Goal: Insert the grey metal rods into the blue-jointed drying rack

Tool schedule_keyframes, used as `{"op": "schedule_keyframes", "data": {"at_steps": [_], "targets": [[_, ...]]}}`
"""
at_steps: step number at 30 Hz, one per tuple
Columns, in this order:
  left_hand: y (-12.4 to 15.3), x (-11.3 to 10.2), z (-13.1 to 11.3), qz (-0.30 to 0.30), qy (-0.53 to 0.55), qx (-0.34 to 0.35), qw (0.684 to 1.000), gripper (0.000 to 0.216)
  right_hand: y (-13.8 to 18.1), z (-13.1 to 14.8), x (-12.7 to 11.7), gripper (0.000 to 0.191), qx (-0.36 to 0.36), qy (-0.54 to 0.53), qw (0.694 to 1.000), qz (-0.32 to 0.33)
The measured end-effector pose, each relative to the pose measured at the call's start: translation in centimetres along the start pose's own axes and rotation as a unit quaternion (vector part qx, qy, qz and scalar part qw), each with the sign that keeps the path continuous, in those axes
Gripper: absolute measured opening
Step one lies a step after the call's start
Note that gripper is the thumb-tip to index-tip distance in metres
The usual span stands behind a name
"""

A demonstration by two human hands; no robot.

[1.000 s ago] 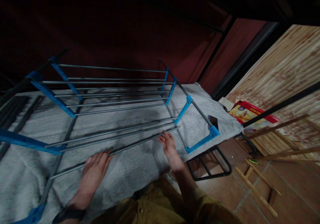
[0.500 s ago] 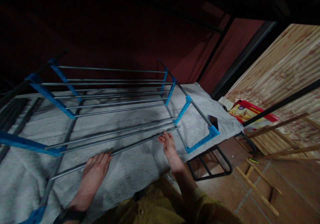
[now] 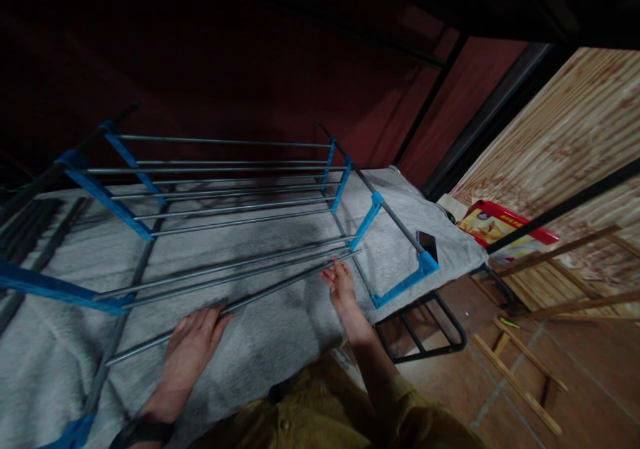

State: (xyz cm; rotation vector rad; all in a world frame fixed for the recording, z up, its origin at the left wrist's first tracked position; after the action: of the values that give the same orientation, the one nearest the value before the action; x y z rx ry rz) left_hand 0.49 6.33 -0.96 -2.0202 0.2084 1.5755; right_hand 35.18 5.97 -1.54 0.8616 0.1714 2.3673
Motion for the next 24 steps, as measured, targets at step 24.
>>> {"op": "schedule_keyframes", "data": {"at_steps": [24], "targets": [[1.9,-8.1,2.2,-0.397,0.235,-0.343,0.818,0.036,-0.1,0.6,-4.3,0.017,0.006,0.029,0.999,0.028]]}}
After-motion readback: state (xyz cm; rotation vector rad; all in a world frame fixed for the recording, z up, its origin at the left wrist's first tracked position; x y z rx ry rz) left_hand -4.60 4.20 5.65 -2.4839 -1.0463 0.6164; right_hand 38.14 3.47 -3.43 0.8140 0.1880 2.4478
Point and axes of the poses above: each hand's wrist, its own y-axis away from the middle knuckle, its own x-axis out of the palm, z = x × y, the point moved 4 cm from there along -y, towards the middle knuckle, and after that the axes turned 6 degrees about y, right-handed, at the moved point
